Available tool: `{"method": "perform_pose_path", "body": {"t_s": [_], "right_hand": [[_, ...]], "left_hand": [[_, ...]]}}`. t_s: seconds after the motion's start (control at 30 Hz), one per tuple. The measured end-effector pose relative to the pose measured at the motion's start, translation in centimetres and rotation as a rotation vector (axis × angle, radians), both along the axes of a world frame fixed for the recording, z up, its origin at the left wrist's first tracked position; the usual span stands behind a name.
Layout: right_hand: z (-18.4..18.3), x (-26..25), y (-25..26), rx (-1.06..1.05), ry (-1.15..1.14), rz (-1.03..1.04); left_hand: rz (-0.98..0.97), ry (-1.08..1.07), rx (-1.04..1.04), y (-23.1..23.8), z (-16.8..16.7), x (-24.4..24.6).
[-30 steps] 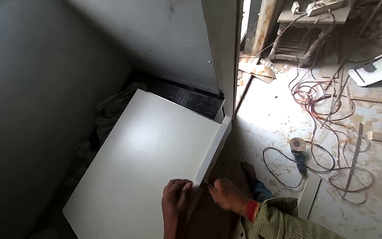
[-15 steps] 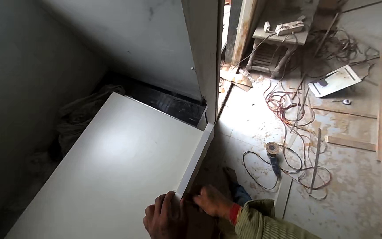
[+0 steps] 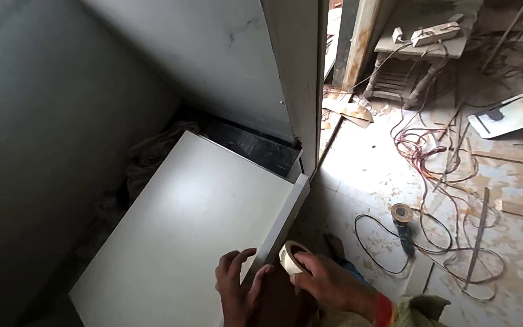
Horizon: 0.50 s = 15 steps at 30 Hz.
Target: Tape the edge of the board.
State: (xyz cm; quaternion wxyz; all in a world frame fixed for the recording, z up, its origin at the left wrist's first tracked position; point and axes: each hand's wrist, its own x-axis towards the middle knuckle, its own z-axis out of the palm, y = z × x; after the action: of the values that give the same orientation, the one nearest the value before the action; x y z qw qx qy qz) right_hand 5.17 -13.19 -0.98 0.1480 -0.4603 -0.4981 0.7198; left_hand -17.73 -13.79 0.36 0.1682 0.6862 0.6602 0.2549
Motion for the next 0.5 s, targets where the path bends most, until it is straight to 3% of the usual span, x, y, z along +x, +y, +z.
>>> {"method": "perform_pose_path", "body": {"t_s": [0.13,0.33,0.5], "right_hand": [[2.4,0.5,0.8,0.142,-0.077,0.097],[-0.4,0.9,1.9,-0.030,-0.150,0.053],[1.3,0.9,1.2,0.066,-0.011,0.075]], "left_hand": [[0.023,-0.112,-0.295,2.0,2.5,2.2],[0.077,-0.121,-0.184,5.3,4.5,1.7],[-0.080,-0.128,-0.625,5.5,5.6,1.7]]}}
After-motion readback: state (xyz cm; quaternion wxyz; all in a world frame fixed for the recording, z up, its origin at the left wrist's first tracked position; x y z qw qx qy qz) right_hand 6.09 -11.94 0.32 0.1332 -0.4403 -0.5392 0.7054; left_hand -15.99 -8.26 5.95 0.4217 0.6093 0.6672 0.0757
